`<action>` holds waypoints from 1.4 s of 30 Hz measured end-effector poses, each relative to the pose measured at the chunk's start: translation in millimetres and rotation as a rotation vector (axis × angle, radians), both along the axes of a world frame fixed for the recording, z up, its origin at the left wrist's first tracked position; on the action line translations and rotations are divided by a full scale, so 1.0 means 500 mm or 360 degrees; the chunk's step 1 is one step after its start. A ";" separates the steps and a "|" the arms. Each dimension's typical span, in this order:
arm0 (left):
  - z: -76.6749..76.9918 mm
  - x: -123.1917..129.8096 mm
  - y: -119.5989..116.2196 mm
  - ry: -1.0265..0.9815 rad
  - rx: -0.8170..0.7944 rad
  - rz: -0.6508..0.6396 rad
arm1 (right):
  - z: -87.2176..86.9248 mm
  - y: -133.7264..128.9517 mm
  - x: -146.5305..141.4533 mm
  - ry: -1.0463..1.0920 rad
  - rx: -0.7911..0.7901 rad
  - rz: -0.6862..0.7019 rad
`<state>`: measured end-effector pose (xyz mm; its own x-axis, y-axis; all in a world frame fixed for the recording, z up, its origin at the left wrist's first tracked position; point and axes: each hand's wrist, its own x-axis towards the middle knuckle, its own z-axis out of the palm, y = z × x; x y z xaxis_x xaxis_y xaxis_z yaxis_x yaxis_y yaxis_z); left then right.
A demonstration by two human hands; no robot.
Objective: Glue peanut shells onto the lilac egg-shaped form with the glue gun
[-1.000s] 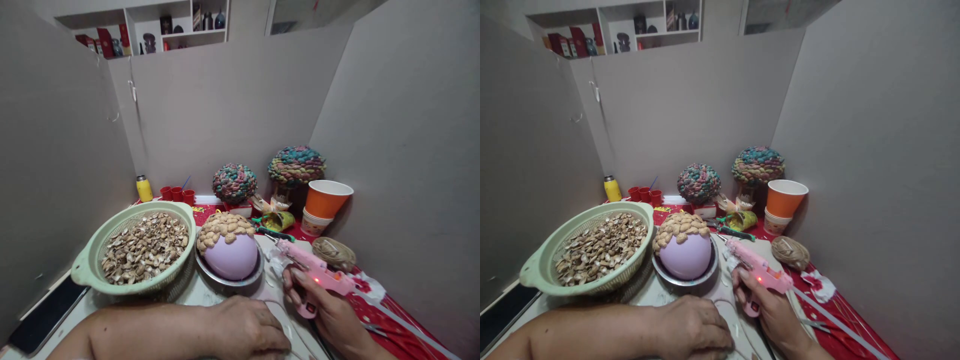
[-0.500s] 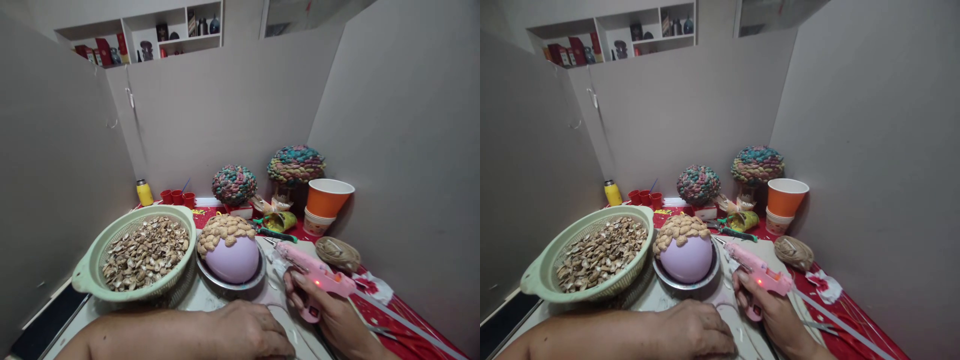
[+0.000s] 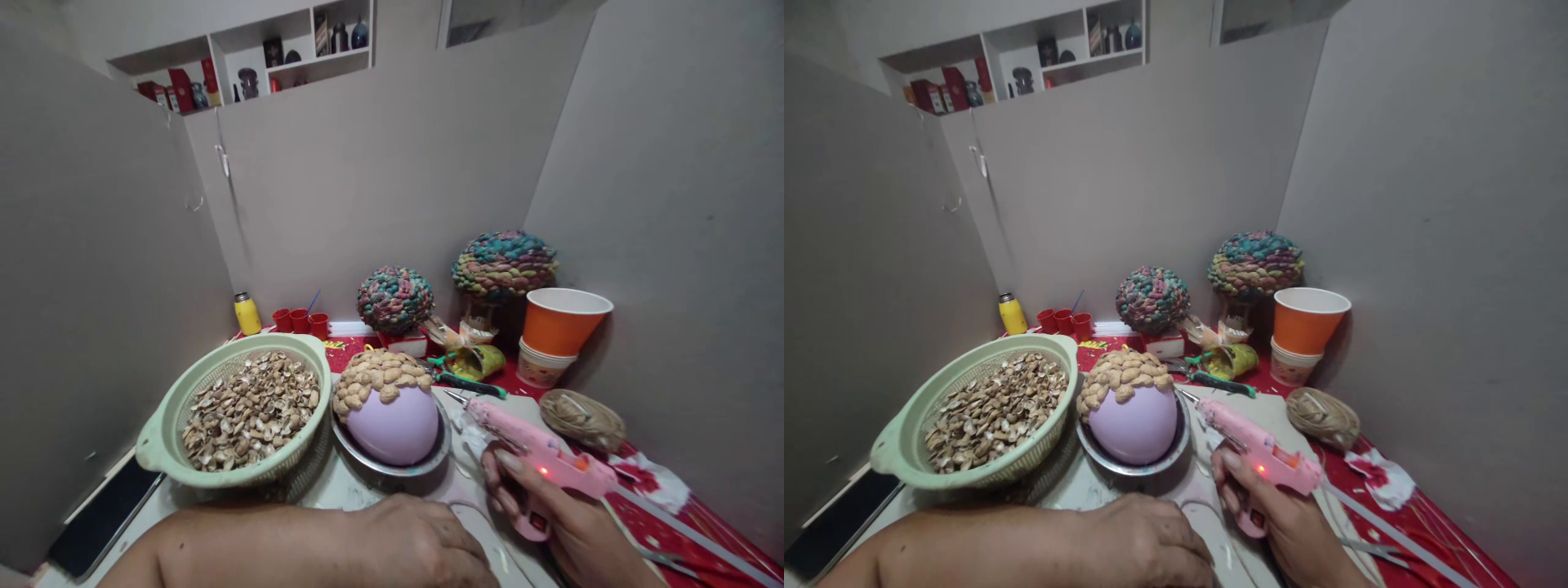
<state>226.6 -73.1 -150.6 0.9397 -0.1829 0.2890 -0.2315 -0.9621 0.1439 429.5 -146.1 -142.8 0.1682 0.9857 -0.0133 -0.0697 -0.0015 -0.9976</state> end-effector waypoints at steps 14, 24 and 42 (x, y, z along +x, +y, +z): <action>-0.002 -0.010 0.001 -0.0154 -0.0006 -0.0017 | 0.003 -0.001 -0.007 0.0008 -0.0003 -0.0035; 0.024 -0.019 -0.012 -0.0118 0.0012 0.0021 | 0.005 -0.003 -0.002 0.0006 0.0056 -0.0044; 0.033 -0.020 -0.017 -0.0129 -0.0006 0.0036 | 0.003 -0.014 -0.010 -0.0046 0.0053 0.0030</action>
<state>216.5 -81.4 -134.1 0.9171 -0.1609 0.3648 -0.2210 -0.9667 0.1291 424.6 -153.0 -141.3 0.1493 0.9885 0.0241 -0.0413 0.0306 -0.9987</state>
